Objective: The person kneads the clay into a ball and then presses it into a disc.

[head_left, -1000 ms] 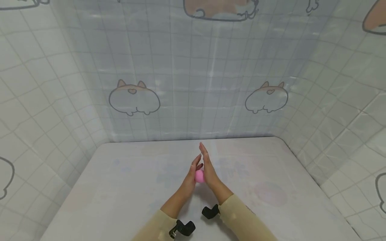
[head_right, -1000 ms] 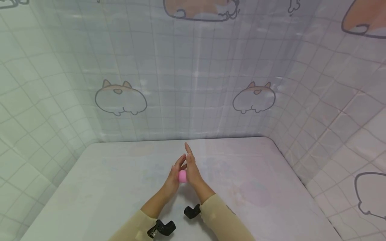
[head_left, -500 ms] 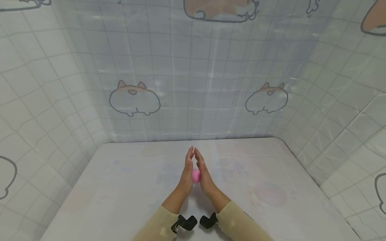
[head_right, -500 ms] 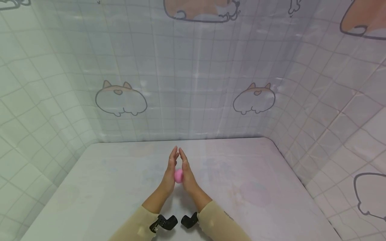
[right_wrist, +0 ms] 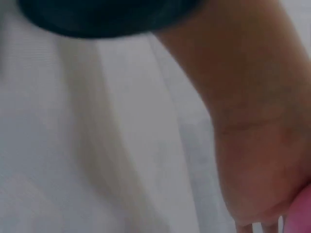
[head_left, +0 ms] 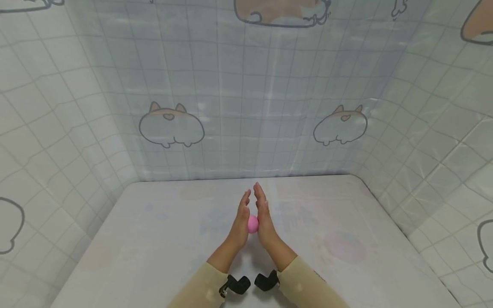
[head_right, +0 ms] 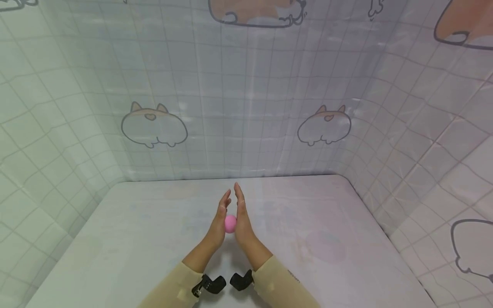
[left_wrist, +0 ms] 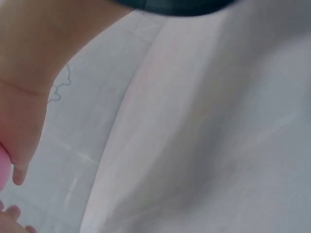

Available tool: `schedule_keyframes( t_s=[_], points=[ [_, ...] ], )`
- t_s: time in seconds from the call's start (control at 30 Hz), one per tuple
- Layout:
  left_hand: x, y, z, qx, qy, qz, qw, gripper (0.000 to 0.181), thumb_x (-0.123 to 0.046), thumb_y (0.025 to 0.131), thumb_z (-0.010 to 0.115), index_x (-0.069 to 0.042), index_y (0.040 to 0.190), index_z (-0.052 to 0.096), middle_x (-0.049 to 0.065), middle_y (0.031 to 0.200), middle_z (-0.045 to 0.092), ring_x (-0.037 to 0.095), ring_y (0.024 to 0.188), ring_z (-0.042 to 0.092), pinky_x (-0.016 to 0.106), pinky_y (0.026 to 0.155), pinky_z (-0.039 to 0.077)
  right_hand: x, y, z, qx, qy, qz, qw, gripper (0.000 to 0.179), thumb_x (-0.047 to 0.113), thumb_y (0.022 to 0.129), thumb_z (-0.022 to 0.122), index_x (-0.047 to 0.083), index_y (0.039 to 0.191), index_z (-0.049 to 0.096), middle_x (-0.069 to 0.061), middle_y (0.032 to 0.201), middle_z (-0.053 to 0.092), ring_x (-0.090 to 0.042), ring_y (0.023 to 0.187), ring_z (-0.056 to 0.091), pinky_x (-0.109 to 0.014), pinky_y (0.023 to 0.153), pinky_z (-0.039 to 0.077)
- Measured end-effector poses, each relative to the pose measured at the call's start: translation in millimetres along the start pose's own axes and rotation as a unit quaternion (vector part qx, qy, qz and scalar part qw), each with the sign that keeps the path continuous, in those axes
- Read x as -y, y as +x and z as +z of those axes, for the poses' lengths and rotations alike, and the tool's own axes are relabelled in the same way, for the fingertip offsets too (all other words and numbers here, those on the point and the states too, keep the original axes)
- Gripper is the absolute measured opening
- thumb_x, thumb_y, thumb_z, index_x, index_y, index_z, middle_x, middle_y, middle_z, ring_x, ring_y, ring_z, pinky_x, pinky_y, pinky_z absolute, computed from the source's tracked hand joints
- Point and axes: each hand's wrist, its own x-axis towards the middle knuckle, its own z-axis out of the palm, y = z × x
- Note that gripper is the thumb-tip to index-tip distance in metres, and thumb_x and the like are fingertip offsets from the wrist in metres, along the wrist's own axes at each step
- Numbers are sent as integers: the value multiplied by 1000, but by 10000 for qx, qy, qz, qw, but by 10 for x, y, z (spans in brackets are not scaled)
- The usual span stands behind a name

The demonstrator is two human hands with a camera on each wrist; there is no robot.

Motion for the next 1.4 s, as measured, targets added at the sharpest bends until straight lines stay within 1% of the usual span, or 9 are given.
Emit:
schedule_keyframes(
  t_s=[0.1, 0.2, 0.37, 0.57, 0.7, 0.87, 1.07, 1.23, 1.4],
  points=[
    [0, -31, 15, 285, -91, 85, 9995, 63, -51, 108, 16, -18, 162, 11, 9, 167, 7, 38, 150, 13, 75, 109, 13, -42, 30, -57, -72, 109, 398, 9991, 59, 46, 107, 3, 25, 162, 10, 0, 167, 10, -28, 152, 6, -68, 114, 2],
    [-20, -68, 34, 502, -316, 178, 9981, 63, -51, 108, 14, -18, 162, 10, 9, 168, 4, 38, 150, 12, 76, 109, 11, -93, 70, -102, -65, 245, 545, 9982, 62, 49, 106, 3, 24, 162, 9, 0, 168, 7, -28, 153, 3, -69, 114, -1],
    [-69, -89, 54, 588, -573, 472, 9955, 62, -49, 108, 11, -16, 162, 10, 8, 168, 3, 37, 151, 9, 74, 110, 6, -202, 96, -143, 152, 313, 640, 9973, 61, 48, 107, 4, 22, 162, 12, 1, 168, 6, -25, 153, 2, -61, 117, -2],
    [-96, -47, 48, 38, -288, 985, 9947, 66, -46, 109, 13, -6, 160, 9, 15, 167, 3, 37, 152, 0, 71, 112, 2, -265, 55, -107, 697, 377, 645, 9948, 62, 45, 108, 4, 14, 162, 9, -8, 168, 5, -33, 153, 1, -61, 118, 0],
    [-108, -13, 30, -473, 73, 1017, 9937, 65, -47, 109, 18, -9, 161, 10, 11, 167, 2, 36, 152, 2, 73, 111, 5, -241, 9, -56, 1039, 398, 575, 9921, 65, 49, 107, 4, 16, 162, 11, -6, 168, 6, -37, 152, 2, -65, 116, 6],
    [-73, 53, -55, -1021, 192, 906, 9905, 72, -58, 105, 18, -13, 161, 9, 6, 168, 3, 32, 152, 7, 72, 112, 8, -198, -65, -2, 1468, 159, 131, 9890, 66, 49, 108, 4, 12, 161, 15, -6, 168, 10, -34, 152, 6, -66, 116, 8],
    [-14, 118, -177, -1162, -25, 880, 9893, 68, -51, 107, 17, -12, 161, 9, 7, 167, 7, 32, 151, 11, 73, 111, 9, -66, -117, 0, 1771, 15, -224, 9839, 68, 51, 108, 3, 9, 161, 11, -7, 168, 8, -29, 153, 2, -62, 118, 6],
    [56, 81, -155, -960, 217, 567, 9935, 69, -54, 106, 21, -11, 160, 16, 12, 166, 11, 35, 151, 14, 70, 112, 14, 5, -80, -18, 1643, 67, -508, 9851, 77, 58, 105, 3, 6, 161, 8, -9, 168, 6, -28, 153, -2, -61, 118, 1],
    [109, 23, -54, -529, 484, 561, 9958, 67, -48, 109, 24, -4, 159, 16, 18, 165, 14, 41, 150, 14, 70, 113, 13, -9, -24, -36, 981, 78, -580, 9935, 64, 46, 108, 2, 11, 162, 5, -9, 167, 9, -28, 153, 1, -60, 118, 1]
  ],
)
